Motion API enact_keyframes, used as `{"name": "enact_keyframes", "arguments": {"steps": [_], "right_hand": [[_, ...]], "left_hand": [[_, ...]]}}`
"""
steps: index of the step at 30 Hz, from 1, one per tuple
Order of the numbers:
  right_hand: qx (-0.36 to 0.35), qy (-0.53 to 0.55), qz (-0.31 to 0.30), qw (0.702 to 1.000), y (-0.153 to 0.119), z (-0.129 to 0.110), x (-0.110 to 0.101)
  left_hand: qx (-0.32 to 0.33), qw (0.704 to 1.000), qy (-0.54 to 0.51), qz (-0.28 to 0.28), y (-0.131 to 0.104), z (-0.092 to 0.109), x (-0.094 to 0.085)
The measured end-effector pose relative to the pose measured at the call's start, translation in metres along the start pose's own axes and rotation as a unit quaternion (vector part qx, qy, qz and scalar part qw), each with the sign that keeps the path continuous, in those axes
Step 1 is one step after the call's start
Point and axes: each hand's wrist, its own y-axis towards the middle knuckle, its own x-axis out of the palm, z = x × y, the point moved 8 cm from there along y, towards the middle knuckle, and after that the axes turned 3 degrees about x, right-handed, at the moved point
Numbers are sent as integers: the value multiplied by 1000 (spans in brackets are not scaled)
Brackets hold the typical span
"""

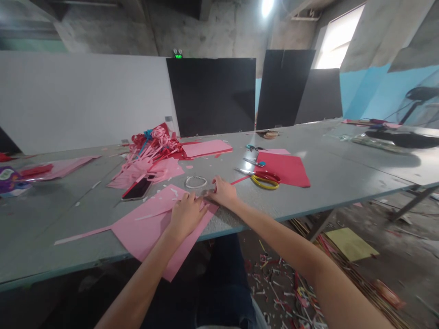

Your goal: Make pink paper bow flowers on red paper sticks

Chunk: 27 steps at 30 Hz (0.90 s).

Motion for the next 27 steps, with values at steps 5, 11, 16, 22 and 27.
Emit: {"name": "enact_keyframes", "arguments": {"steps": [5,11,16,22,27], "right_hand": [[22,73,-1,997,7,12,3],[16,125,-19,992,20,22,5],[-84,130,-25,988,18,17,-6],[-224,-23,-71,972,-15,6,-10],[-250,-73,-59,964,-24,0,-12]], "left_hand": [[0,1000,1,-3,0,-1,1],[-8,1000,1,-10,0,-2,1],[-8,1000,-10,-4,-2,-7,1],[-25,1000,-18,-6,-6,-23,-3],[-44,996,-73,7,-13,-41,-8]]}}
